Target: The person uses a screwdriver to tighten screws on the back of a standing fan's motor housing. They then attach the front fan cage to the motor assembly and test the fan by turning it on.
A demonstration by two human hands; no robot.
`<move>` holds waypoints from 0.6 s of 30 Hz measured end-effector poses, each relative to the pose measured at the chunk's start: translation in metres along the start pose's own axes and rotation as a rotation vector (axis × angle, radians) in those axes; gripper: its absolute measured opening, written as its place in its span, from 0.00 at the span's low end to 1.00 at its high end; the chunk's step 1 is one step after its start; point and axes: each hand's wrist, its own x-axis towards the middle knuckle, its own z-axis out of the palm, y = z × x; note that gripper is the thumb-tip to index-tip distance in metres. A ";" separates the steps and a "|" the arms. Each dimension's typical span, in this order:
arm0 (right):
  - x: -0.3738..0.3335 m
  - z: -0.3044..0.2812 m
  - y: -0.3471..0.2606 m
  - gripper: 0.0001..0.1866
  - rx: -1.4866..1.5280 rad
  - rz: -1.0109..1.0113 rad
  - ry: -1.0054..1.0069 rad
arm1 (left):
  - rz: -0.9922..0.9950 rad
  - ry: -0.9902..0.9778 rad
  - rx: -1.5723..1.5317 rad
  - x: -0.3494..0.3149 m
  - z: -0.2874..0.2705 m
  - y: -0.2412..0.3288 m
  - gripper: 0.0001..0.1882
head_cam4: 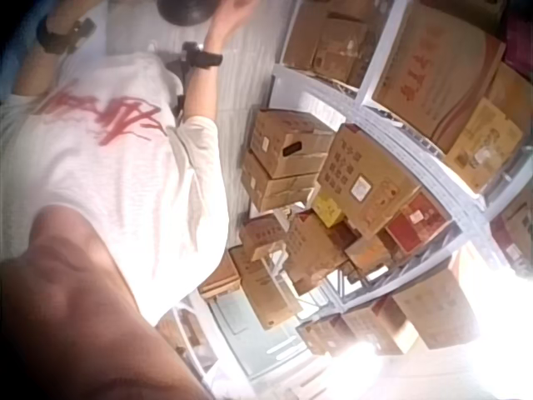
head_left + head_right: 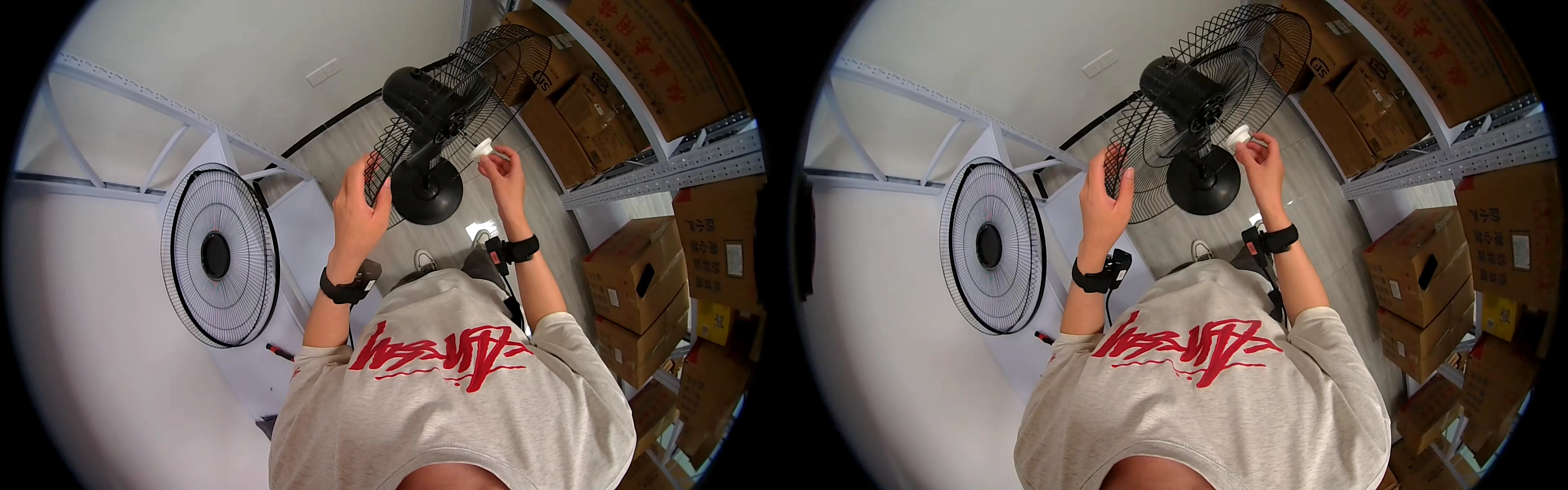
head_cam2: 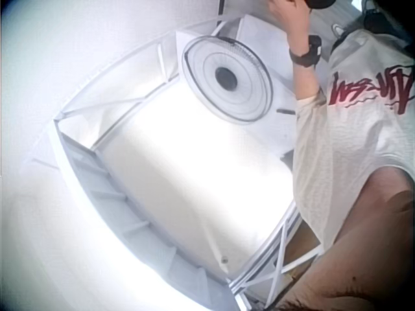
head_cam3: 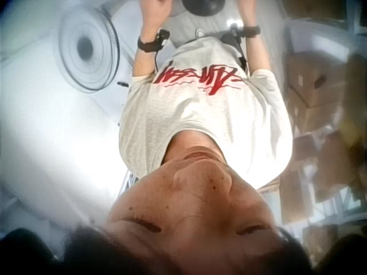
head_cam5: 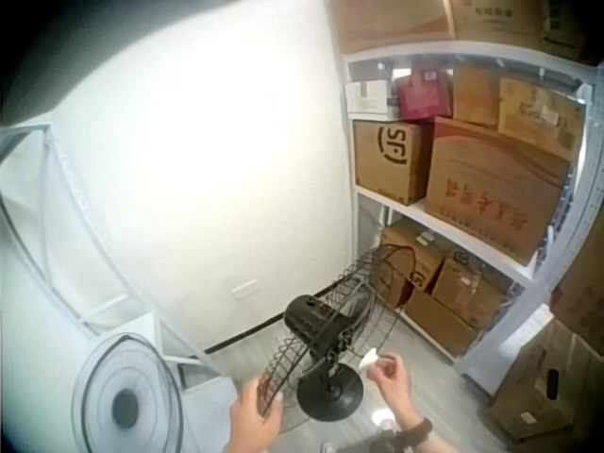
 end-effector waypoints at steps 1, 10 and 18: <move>0.001 -0.001 0.004 0.19 -0.074 -0.064 0.007 | -0.003 -0.002 -0.001 0.000 0.000 0.001 0.21; -0.004 0.004 -0.020 0.20 0.079 0.173 -0.018 | -0.001 0.006 -0.001 -0.003 0.000 0.001 0.21; 0.006 -0.007 0.021 0.22 -0.096 -0.100 0.037 | 0.000 -0.006 0.010 -0.002 0.002 0.003 0.22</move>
